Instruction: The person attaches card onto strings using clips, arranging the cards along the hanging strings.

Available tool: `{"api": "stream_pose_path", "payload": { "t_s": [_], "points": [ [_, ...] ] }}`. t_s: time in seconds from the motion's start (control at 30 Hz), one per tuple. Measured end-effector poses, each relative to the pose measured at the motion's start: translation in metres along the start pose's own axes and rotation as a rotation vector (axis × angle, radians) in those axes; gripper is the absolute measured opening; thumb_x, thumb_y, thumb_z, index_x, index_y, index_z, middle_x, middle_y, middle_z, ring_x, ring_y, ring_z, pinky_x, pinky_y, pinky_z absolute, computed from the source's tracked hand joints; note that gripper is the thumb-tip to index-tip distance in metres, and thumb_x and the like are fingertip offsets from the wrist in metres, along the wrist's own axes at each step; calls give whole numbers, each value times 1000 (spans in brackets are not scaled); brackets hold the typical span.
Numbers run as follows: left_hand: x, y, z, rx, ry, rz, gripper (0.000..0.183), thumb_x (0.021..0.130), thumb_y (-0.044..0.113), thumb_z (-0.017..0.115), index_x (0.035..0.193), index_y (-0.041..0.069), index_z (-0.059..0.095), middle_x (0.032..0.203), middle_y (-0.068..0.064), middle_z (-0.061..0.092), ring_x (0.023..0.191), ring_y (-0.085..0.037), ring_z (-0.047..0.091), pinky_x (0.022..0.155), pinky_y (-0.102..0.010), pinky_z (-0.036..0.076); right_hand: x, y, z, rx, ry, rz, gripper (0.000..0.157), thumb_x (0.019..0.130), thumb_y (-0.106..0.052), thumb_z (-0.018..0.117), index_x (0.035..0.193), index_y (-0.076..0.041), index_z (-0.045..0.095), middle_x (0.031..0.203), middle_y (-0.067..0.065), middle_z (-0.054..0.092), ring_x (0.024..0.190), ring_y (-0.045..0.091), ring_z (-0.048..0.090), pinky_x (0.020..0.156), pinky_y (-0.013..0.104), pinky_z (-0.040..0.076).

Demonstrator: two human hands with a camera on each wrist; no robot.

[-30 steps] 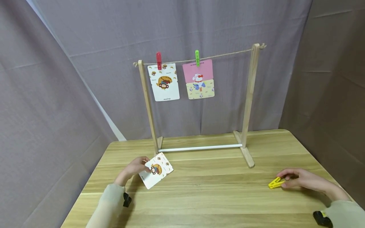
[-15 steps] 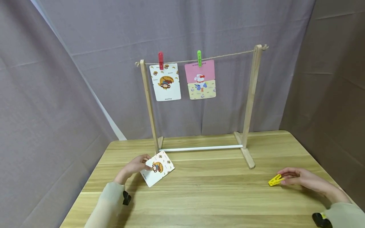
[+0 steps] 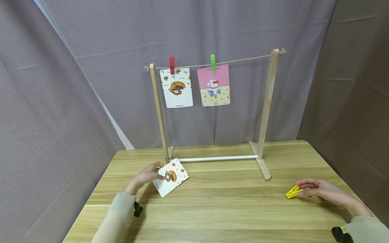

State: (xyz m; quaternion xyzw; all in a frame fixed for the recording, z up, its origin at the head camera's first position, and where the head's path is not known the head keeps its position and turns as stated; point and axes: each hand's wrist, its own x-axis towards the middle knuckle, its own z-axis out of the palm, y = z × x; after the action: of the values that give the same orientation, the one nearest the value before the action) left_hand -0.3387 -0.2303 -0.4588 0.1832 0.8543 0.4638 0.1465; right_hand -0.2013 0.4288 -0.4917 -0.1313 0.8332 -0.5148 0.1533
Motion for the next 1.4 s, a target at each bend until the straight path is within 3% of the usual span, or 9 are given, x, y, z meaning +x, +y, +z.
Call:
{"api": "stream_pose_path", "payload": {
  "t_s": [0.13, 0.47, 0.7, 0.97, 1.4],
  "points": [
    [7, 2, 4, 0, 16, -25, 39, 83, -3, 70, 118, -4, 51, 99, -15, 68, 87, -21, 64, 82, -35, 51, -1, 0, 1, -7, 7, 11, 46, 102, -11, 57, 134, 20, 44, 119, 12, 65, 99, 8, 64, 82, 25, 54],
    [24, 8, 18, -52, 3, 17, 43, 83, -5, 70, 122, -8, 52, 102, -16, 69, 86, -18, 65, 80, -31, 53, -1, -1, 1, 8, 32, 23, 49, 103, -13, 57, 137, 19, 42, 122, 11, 65, 102, 6, 64, 84, 23, 53],
    [34, 12, 28, -53, -4, 52, 36, 83, -3, 72, 116, -7, 58, 102, -14, 70, 85, -15, 63, 77, -28, 52, 1, 1, 1, 3, 54, -13, 46, 102, -11, 57, 134, 20, 43, 119, 8, 66, 101, 5, 64, 83, 23, 53],
    [44, 25, 39, -48, 7, 55, 42, 85, 1, 72, 124, -8, 58, 109, -14, 68, 94, -18, 63, 88, -32, 50, 0, 1, 1, -5, 76, -9, 47, 102, -11, 57, 135, 20, 42, 120, 8, 66, 102, 3, 63, 83, 23, 53],
    [62, 41, 63, -81, -11, 63, 27, 88, 9, 71, 112, 0, 63, 101, -7, 68, 89, -16, 61, 82, -31, 49, -1, 0, 4, -9, 84, -5, 47, 102, -12, 58, 134, 19, 44, 119, 7, 66, 101, 3, 63, 83, 22, 53]
  ]
}}
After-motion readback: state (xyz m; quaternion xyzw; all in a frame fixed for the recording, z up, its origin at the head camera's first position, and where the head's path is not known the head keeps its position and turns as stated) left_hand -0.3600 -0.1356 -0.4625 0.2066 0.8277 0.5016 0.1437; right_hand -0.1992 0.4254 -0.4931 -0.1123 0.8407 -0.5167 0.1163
